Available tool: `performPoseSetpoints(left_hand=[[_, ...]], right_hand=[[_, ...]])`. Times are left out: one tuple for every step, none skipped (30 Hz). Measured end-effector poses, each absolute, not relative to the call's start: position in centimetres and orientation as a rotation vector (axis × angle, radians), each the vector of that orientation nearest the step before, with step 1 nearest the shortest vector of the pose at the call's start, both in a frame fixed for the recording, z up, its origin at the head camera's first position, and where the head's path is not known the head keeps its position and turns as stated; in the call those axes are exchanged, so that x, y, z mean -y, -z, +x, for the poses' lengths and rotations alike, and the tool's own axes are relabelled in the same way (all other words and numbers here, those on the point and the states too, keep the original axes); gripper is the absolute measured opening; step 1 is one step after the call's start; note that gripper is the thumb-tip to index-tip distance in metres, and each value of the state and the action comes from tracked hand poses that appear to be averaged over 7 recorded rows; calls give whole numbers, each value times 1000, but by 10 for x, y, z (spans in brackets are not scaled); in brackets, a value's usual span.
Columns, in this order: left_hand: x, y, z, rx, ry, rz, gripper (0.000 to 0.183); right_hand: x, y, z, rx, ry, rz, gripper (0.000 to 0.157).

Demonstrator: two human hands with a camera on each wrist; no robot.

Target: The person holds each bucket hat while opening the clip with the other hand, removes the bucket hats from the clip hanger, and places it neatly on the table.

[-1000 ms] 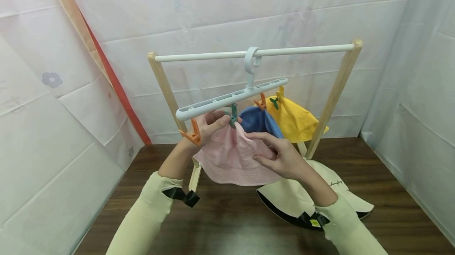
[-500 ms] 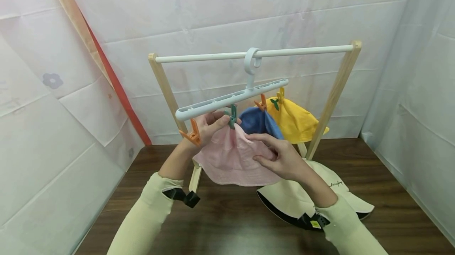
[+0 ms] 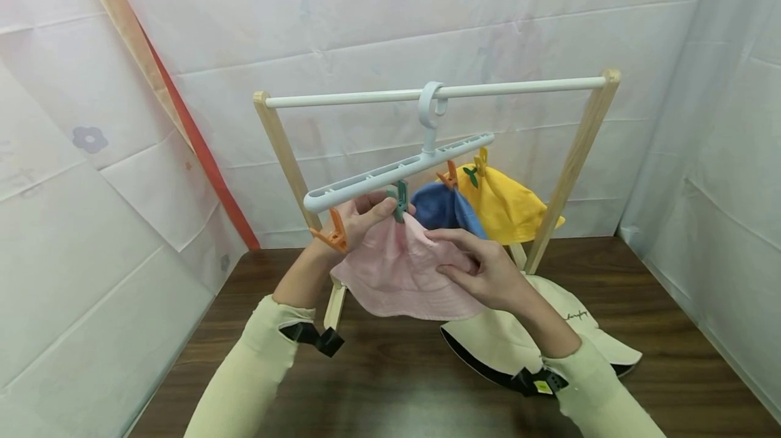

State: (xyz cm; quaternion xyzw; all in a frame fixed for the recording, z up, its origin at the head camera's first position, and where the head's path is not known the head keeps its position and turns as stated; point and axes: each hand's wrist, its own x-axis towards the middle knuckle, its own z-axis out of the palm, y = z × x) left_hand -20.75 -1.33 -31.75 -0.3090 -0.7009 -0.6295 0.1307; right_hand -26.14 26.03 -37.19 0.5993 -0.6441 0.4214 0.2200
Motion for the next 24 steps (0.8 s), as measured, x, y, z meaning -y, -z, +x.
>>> performPoseSetpoints(left_hand=[[13,317,-207,2032,1841,-897,31],[13,317,-207,2026,1856,-898,35],[13,318,-207,2021,1870,-900,41],[13,318,-207,2017,1880,-902,46],[12,318,-206,2013,1888,-904,52],[12,318,-206,2011,1894,-905,57],[12,318,-206,2007,1898,-905,61],[12,318,-206,2004,1900,-905,64],[11,318,-206,2000,1903,-903,65],[11,318,-206,1997,1902,-902,64],[11,317,-206,1992,1905,-902,63],[11,318,-206,1988,1906,-903,62],[11,318,-207,1985,1907,-904,61],[11,318,-207,1982,1909,-905,60],[11,319,-208,1982,1908,-905,59],[11,319,-208,1981,1903,-909,61],[11,319,-209,1981,1898,-911,62],[12,319,-209,1982,1892,-913,65],[11,319,-209,1983,1888,-914,66],[11,319,-210,1981,1888,-917,68],[11,319,-210,1980,1890,-919,71],[11,319,-210,1979,1895,-919,74],[12,320,-211,1978,1902,-919,77],[12,320,-211,1978,1910,-920,80]], right_hand=[[-260,372,-261,1778,-1167,1657,62],[-260,372,-261,1772,-1171,1658,63],[-260,372,-261,1767,-1174,1659,64],[-260,372,-261,1762,-1177,1658,65],[-260,372,-261,1761,-1178,1652,66],[-260,373,-261,1759,-1180,1646,67],[-260,373,-261,1756,-1182,1641,67],[-260,373,-261,1754,-1186,1636,68],[-260,373,-261,1753,-1190,1630,68],[-260,373,-261,1752,-1196,1626,69],[-260,374,-260,1750,-1202,1623,68],[-260,374,-260,1751,-1207,1621,68],[-259,374,-260,1753,-1212,1617,68],[-259,374,-259,1755,-1215,1614,68],[-259,374,-259,1755,-1220,1612,68],[-259,374,-258,1755,-1225,1609,67],[-259,374,-258,1755,-1227,1605,67],[-259,374,-258,1756,-1229,1600,67],[-259,375,-258,1755,-1234,1598,67],[-259,375,-258,1753,-1241,1598,67],[-259,375,-258,1753,-1248,1595,66],[-259,375,-258,1756,-1254,1592,66],[-259,375,-258,1755,-1259,1592,66],[-259,375,-258,1756,-1263,1592,66]])
